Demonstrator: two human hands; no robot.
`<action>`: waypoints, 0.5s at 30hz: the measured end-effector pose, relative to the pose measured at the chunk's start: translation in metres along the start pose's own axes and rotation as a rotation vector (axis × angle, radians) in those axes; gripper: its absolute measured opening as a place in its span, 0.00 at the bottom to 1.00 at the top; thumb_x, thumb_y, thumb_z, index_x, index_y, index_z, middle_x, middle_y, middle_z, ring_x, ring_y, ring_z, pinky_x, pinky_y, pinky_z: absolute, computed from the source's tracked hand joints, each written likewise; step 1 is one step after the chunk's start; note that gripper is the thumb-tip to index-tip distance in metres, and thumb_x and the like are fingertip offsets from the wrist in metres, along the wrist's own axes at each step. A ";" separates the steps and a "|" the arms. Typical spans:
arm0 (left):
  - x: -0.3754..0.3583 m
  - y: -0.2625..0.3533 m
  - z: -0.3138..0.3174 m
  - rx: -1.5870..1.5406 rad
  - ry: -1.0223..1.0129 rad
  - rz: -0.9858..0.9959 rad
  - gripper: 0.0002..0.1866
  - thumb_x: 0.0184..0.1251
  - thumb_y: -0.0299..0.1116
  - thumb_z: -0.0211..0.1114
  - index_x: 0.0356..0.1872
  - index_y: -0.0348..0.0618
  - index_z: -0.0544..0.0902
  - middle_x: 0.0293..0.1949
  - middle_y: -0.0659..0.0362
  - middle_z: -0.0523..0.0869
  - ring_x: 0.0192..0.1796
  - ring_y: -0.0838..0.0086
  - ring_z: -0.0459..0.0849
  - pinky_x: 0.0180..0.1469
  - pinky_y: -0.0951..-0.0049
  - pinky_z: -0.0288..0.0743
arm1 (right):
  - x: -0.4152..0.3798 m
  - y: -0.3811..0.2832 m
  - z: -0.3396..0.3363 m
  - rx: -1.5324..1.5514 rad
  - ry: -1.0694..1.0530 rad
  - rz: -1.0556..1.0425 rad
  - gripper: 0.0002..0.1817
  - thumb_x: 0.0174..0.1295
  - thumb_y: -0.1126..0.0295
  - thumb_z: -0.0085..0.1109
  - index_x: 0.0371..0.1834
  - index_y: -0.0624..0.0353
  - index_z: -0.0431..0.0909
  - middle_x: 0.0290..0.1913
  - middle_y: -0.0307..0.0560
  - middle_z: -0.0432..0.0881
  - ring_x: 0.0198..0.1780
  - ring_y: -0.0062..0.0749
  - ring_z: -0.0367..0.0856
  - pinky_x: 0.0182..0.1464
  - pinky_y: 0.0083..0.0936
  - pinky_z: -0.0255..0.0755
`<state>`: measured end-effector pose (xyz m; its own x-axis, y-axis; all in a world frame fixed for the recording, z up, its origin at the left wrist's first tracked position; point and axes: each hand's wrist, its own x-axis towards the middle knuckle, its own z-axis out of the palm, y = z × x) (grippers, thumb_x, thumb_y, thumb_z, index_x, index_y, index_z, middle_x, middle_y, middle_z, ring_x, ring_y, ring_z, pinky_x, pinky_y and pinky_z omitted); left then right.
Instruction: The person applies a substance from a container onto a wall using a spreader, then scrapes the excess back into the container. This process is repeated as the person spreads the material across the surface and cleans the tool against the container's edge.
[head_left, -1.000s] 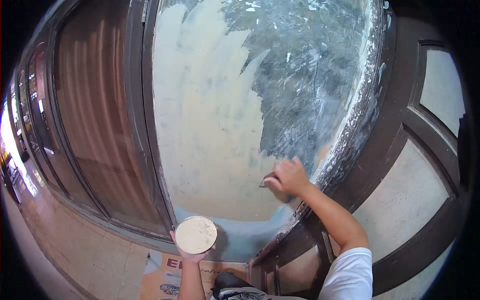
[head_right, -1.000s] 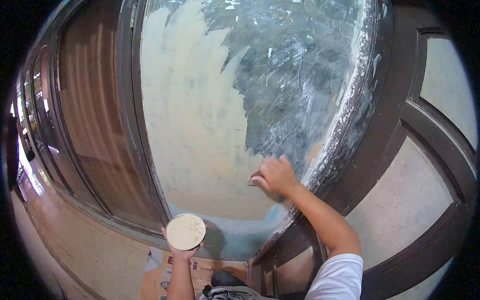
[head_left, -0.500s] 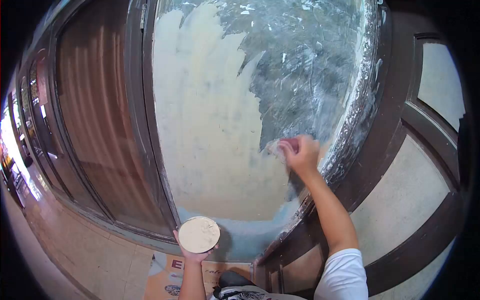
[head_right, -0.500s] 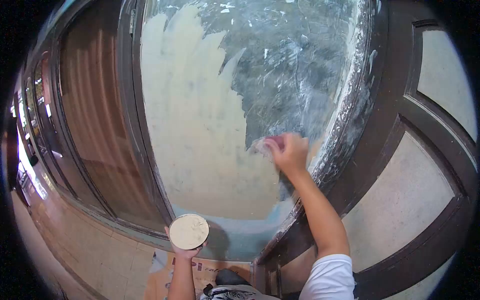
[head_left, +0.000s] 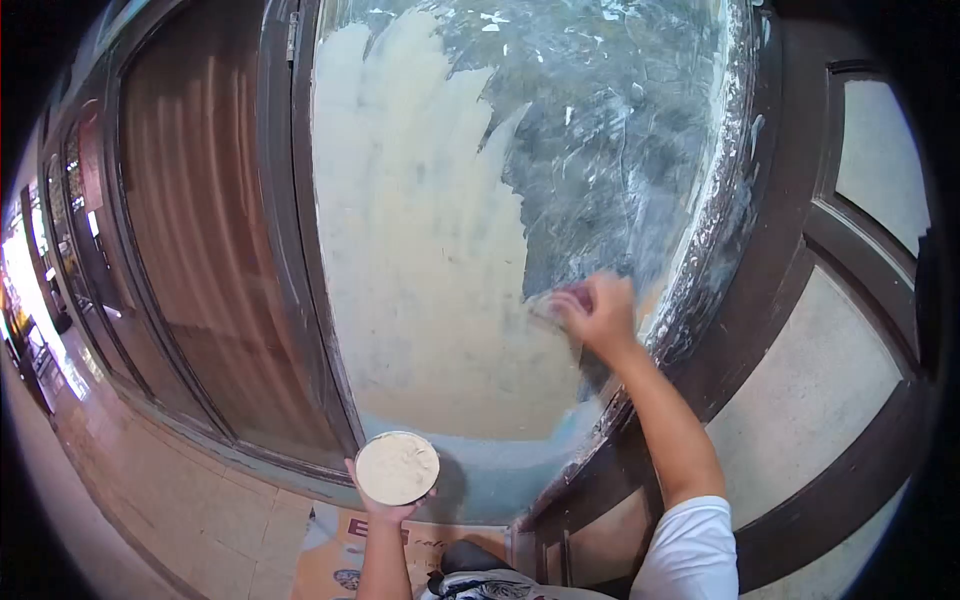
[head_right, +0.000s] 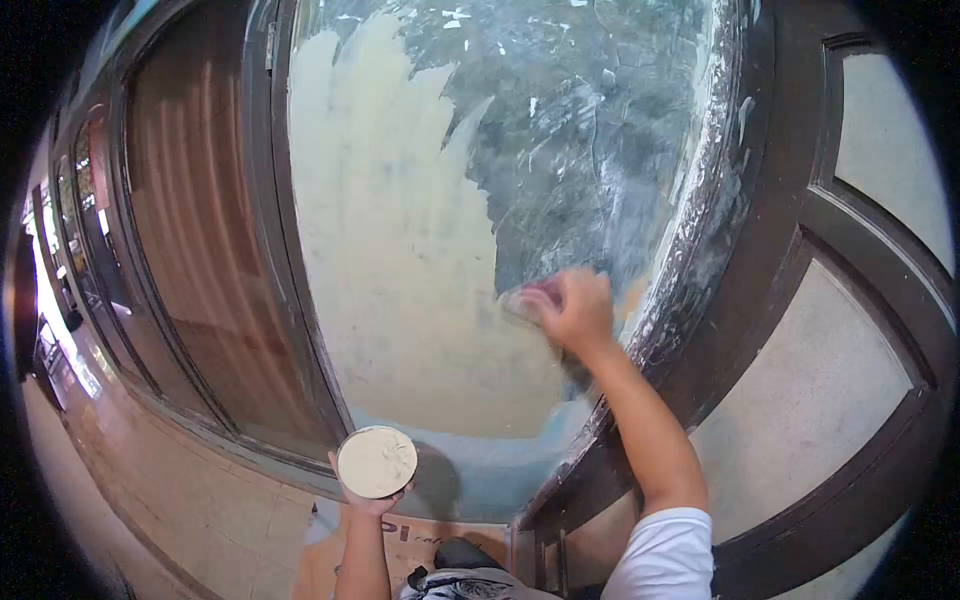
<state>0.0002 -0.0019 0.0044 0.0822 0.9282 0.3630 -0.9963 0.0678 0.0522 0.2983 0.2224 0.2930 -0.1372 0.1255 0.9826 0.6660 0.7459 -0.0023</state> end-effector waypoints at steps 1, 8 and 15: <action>-0.002 0.000 0.001 -0.014 0.022 0.021 0.54 0.58 0.86 0.49 0.75 0.53 0.70 0.70 0.38 0.74 0.56 0.30 0.81 0.35 0.35 0.84 | -0.022 -0.003 0.000 -0.066 -0.277 -0.191 0.24 0.60 0.43 0.70 0.34 0.54 0.80 0.32 0.42 0.79 0.38 0.46 0.79 0.45 0.44 0.65; -0.004 -0.008 0.007 0.037 0.151 0.091 0.55 0.58 0.86 0.48 0.75 0.53 0.70 0.70 0.37 0.74 0.53 0.30 0.83 0.29 0.41 0.85 | 0.006 -0.008 0.018 -0.135 -0.134 -0.025 0.24 0.61 0.42 0.68 0.34 0.53 0.80 0.33 0.44 0.79 0.39 0.46 0.79 0.45 0.45 0.64; -0.010 -0.006 -0.002 0.037 0.142 0.098 0.57 0.57 0.87 0.47 0.75 0.52 0.69 0.71 0.38 0.74 0.52 0.27 0.83 0.30 0.40 0.87 | -0.065 -0.008 0.015 -0.085 -0.573 -0.417 0.22 0.61 0.43 0.69 0.33 0.50 0.79 0.34 0.44 0.81 0.39 0.45 0.80 0.47 0.44 0.66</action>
<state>0.0048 -0.0109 -0.0016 -0.0221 0.9723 0.2328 -0.9977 -0.0365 0.0579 0.2913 0.2181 0.2259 -0.7411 0.1822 0.6463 0.5260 0.7557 0.3901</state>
